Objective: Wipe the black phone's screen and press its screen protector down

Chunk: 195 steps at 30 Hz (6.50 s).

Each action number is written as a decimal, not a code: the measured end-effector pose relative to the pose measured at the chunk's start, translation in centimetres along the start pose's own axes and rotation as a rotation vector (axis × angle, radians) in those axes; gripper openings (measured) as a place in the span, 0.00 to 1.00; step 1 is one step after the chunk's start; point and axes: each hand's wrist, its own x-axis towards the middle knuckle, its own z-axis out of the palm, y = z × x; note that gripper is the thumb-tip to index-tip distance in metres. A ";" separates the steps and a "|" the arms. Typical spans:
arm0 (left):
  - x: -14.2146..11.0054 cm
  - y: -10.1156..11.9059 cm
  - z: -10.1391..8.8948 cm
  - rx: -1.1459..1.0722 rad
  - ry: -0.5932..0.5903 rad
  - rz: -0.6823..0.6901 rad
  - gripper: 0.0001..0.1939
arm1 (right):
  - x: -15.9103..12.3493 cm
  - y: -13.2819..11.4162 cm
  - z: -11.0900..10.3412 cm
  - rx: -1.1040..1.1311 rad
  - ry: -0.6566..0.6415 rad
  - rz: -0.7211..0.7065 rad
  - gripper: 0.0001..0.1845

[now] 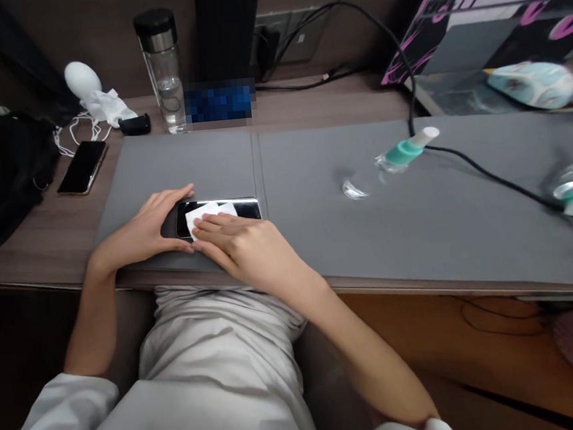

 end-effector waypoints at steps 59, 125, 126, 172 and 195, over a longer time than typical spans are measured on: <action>0.3 -0.1 -0.3 0.206 0.128 0.184 0.24 | -4.1 6.1 -4.3 -0.026 -0.059 0.292 0.33; 0.1 1.1 -0.3 0.227 0.132 0.138 0.34 | -3.9 5.2 -5.5 0.104 0.077 0.318 0.36; 0.1 1.2 -0.3 0.221 0.133 0.133 0.34 | -3.9 5.3 -5.5 0.101 0.074 0.312 0.37; 0.2 1.1 -0.5 0.256 0.119 0.142 0.22 | -3.3 7.0 -4.0 0.168 -0.076 0.285 0.29; 0.3 0.9 -0.5 0.258 0.116 0.174 0.27 | -3.4 7.6 -4.1 0.167 -0.040 0.284 0.32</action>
